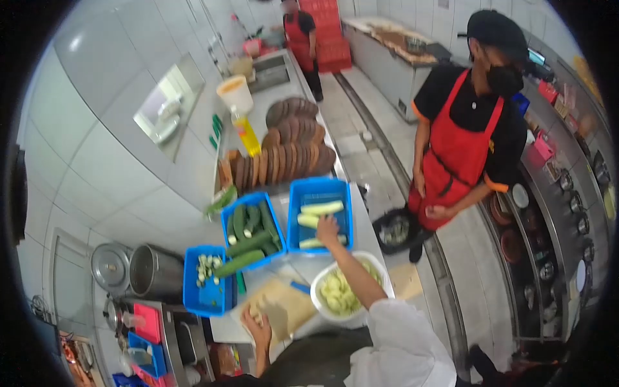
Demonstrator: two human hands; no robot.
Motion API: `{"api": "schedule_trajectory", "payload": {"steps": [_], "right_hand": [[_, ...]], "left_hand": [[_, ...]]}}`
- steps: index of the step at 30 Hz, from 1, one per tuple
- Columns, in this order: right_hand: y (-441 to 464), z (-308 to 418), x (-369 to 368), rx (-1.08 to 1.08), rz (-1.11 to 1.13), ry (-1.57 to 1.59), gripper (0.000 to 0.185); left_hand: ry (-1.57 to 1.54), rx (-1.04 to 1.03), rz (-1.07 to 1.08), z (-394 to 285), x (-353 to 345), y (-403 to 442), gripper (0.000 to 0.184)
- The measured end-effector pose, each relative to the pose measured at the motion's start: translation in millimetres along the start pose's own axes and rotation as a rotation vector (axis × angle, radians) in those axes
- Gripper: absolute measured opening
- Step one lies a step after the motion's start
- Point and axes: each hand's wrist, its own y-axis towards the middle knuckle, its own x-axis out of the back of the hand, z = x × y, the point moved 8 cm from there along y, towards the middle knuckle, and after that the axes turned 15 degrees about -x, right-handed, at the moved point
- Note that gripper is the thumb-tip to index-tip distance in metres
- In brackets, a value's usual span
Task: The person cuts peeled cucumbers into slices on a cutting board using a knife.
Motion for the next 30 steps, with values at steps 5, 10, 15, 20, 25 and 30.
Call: {"api": "schedule_trajectory", "payload": {"steps": [5,10,15,20,25,30], "right_hand": [[-13.6,4.3,10.8,-0.065,0.051,-0.007,0.081],[-10.4,-1.4,7.7,-0.068,0.084,0.019,0.08],[-10.7,0.2,10.0,-0.085,0.105,0.026,0.077],[5.6,-6.8,14.2,-0.125,0.265,0.067,0.077],[-43.9,17.3,83.2,0.128,0.402,0.283,0.087],[-203.6,61.0,91.3,0.589,0.743,0.382,0.076]], "left_hand": [[0.038,0.164,-0.067,32.1,19.5,-27.9,0.066],[0.051,0.163,-0.034,46.3,23.2,-32.0,0.068],[0.049,0.145,-0.031,43.3,19.9,-18.0,0.069],[0.023,0.126,-0.046,31.9,12.5,-10.1,0.068],[-0.203,0.205,-0.101,30.7,5.7,-9.0,0.069],[-1.044,0.375,-0.041,-25.6,-31.6,20.0,0.068]]}}
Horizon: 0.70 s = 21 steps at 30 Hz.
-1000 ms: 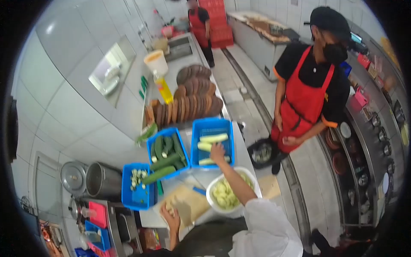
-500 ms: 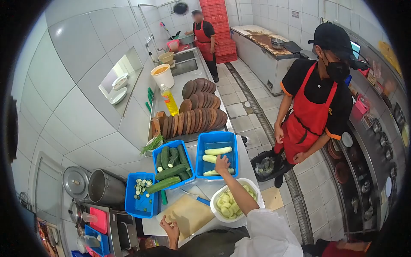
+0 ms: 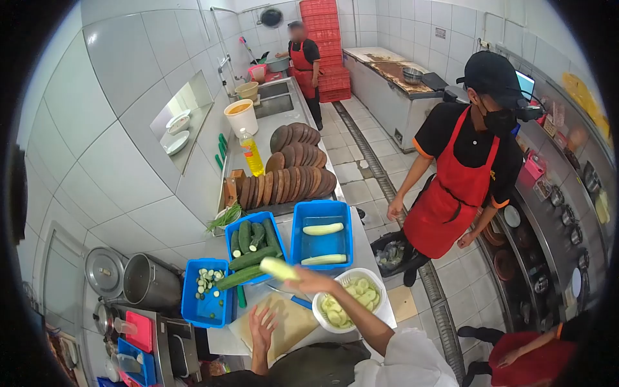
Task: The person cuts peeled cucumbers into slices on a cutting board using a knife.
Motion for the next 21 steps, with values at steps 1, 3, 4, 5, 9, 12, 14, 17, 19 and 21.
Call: {"api": "schedule_trajectory", "payload": {"steps": [1,3,4,5,9,12,14,17,19,21], "right_hand": [[-10.4,10.8,-29.8,0.111,0.081,0.003,0.074],[-36.3,23.0,-52.7,0.072,0.088,0.03,0.074],[-44.5,22.5,-62.6,0.035,0.096,0.06,0.073],[-46.4,18.6,-72.6,0.03,0.091,0.054,0.073],[-35.8,-25.6,-122.0,-0.11,-0.031,-0.129,0.081],[-7.7,-83.8,-181.9,-0.286,-0.002,-0.349,0.091],[-21.2,-80.3,-185.5,-0.376,-0.187,-0.509,0.084],[-27.1,-97.9,-198.2,-0.41,-0.394,-0.643,0.075],[-27.2,-111.3,-205.7,-0.402,-0.494,-0.706,0.07],[-36.7,-108.0,-207.8,-0.348,-0.653,-0.805,0.064]], "left_hand": [[-0.369,0.066,0.01,-7.9,-24.7,-0.9,0.066],[-0.446,0.127,-0.061,-3.6,-24.5,3.5,0.056],[-0.518,0.187,-0.134,4.9,-20.2,4.6,0.046],[-0.533,0.253,-0.175,60.1,33.3,21.9,0.027],[-0.047,0.346,-0.224,65.9,96.2,-8.4,0.022],[0.224,0.086,0.024,77.8,109.3,15.7,0.035],[1.017,-0.191,0.207,42.8,115.3,-3.3,0.05],[1.243,-0.156,0.388,33.1,86.9,-5.2,0.06],[1.341,-0.249,0.409,31.2,70.7,-7.7,0.061],[1.433,-0.346,0.425,35.8,70.1,-10.6,0.061]]}}
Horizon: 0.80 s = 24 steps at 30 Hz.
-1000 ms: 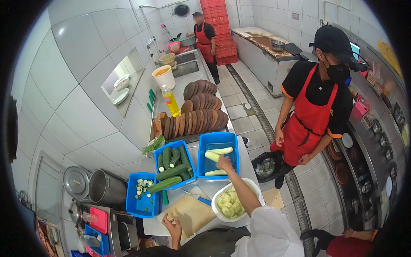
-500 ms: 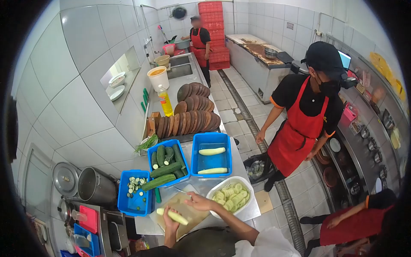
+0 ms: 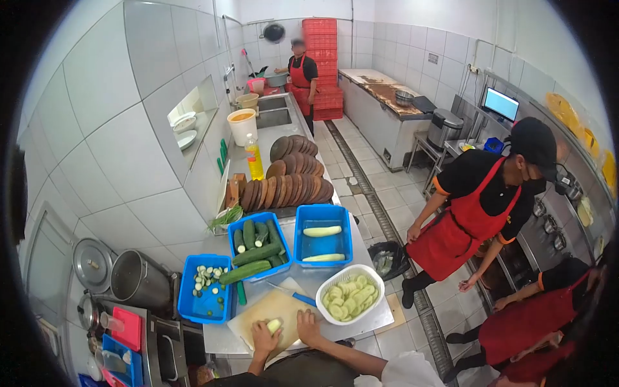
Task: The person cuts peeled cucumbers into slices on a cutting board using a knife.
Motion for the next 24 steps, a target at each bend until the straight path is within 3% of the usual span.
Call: {"api": "schedule_trajectory", "payload": {"steps": [2,6,16,22,24], "right_hand": [[-7.4,0.8,7.7,0.0,-0.059,0.045,0.058],[-15.3,4.8,14.7,-0.039,-0.113,0.013,0.057],[-26.4,0.8,15.7,-0.129,0.065,0.132,0.053],[-19.7,-0.7,25.4,-0.105,0.185,0.161,0.065],[1.5,-7.7,14.6,-0.224,0.248,0.333,0.069]], "left_hand": [[0.068,-0.306,-0.102,-17.3,4.6,0.2,0.059],[0.02,-0.345,-0.065,-15.2,1.5,-1.0,0.057],[-0.097,-0.362,-0.047,-16.3,1.2,1.3,0.051],[-0.074,-0.33,-0.062,-16.8,0.8,0.5,0.052],[-0.071,-0.33,-0.066,-17.9,2.7,-0.2,0.052]]}}
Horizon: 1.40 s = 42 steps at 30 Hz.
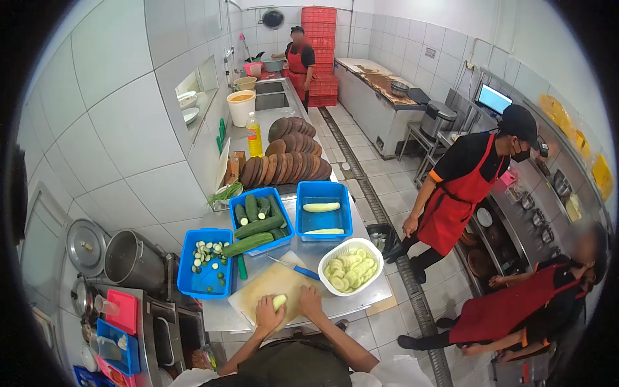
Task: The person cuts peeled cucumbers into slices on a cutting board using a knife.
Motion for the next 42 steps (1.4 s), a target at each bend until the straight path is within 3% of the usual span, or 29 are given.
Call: {"api": "schedule_trajectory", "payload": {"steps": [1,3,7,9,19,21,22,23,25,27,30,32,33,35,36,38,39,41,42], "right_hand": [[3.0,3.4,-0.4,-0.001,0.0,-0.011,0.069],[1.4,16.1,25.7,0.074,-0.354,-0.037,0.069],[3.1,4.5,3.5,0.069,-0.411,-0.16,0.067],[-7.4,1.3,0.9,0.166,-0.49,-0.156,0.064],[-16.8,-3.9,14.4,0.113,-0.39,-0.054,0.061],[-13.8,2.1,6.6,0.053,-0.187,-0.172,0.059],[-11.8,3.3,4.3,0.06,-0.224,-0.136,0.057],[-6.4,1.1,-5.2,0.05,-0.267,-0.101,0.055],[14.3,0.9,-22.2,0.093,-0.126,0.018,0.049],[43.4,1.3,-48.1,0.137,-0.135,-0.073,0.049],[-0.4,-0.6,2.1,-0.064,-0.364,-0.033,0.048],[13.9,7.9,-15.2,-0.036,-0.218,0.053,0.048],[16.7,-1.4,-6.6,-0.108,-0.256,0.093,0.048],[8.5,-11.7,-27.9,-0.026,0.11,-0.017,0.051],[-5.4,-38.1,-27.2,-0.091,0.097,0.022,0.051],[-20.3,-46.1,-34.8,-0.014,0.019,0.449,0.05],[-29.0,-58.9,-38.8,0.118,-0.274,0.608,0.047],[-78.4,-69.5,-18.7,-0.107,-0.084,0.673,0.05],[-61.1,-80.6,-44.4,-0.055,-0.189,0.653,0.055]], "left_hand": [[0.006,-0.008,-0.002,-0.2,0.0,0.7,0.051],[0.001,0.001,-0.004,0.2,0.1,1.1,0.051],[0.007,-0.014,-0.01,0.5,0.8,-0.4,0.051],[0.006,-0.021,-0.014,1.1,1.4,-0.3,0.051],[-0.049,-0.035,-0.042,0.8,3.8,0.6,0.047],[-0.06,-0.071,-0.024,1.3,0.2,-1.0,0.047],[-0.067,-0.055,-0.034,6.6,-0.3,0.3,0.048],[-0.08,-0.087,-0.079,7.3,1.5,1.1,0.045],[-0.126,-0.16,-0.117,14.4,-1.9,-7.6,0.044],[-0.17,-0.246,-0.107,11.5,-12.2,9.6,0.045],[-0.232,-0.483,0.045,-16.6,-31.7,43.4,0.046],[-0.272,-0.632,0.121,-30.6,-40.0,73.8,0.046],[-0.308,-0.709,0.164,-47.6,-52.8,86.8,0.047],[-0.406,-0.845,0.268,-89.0,-88.1,92.2,0.047],[-0.454,-0.894,0.314,-111.0,-103.9,85.2,0.047],[-0.487,-0.874,0.329,-107.3,-107.3,74.6,0.048],[-0.468,-0.8,0.285,-85.8,-95.7,70.3,0.048],[-0.346,-0.549,0.102,-5.4,-37.1,50.3,0.049],[-0.367,-0.522,0.097,8.9,-38.8,42.8,0.049]]}}
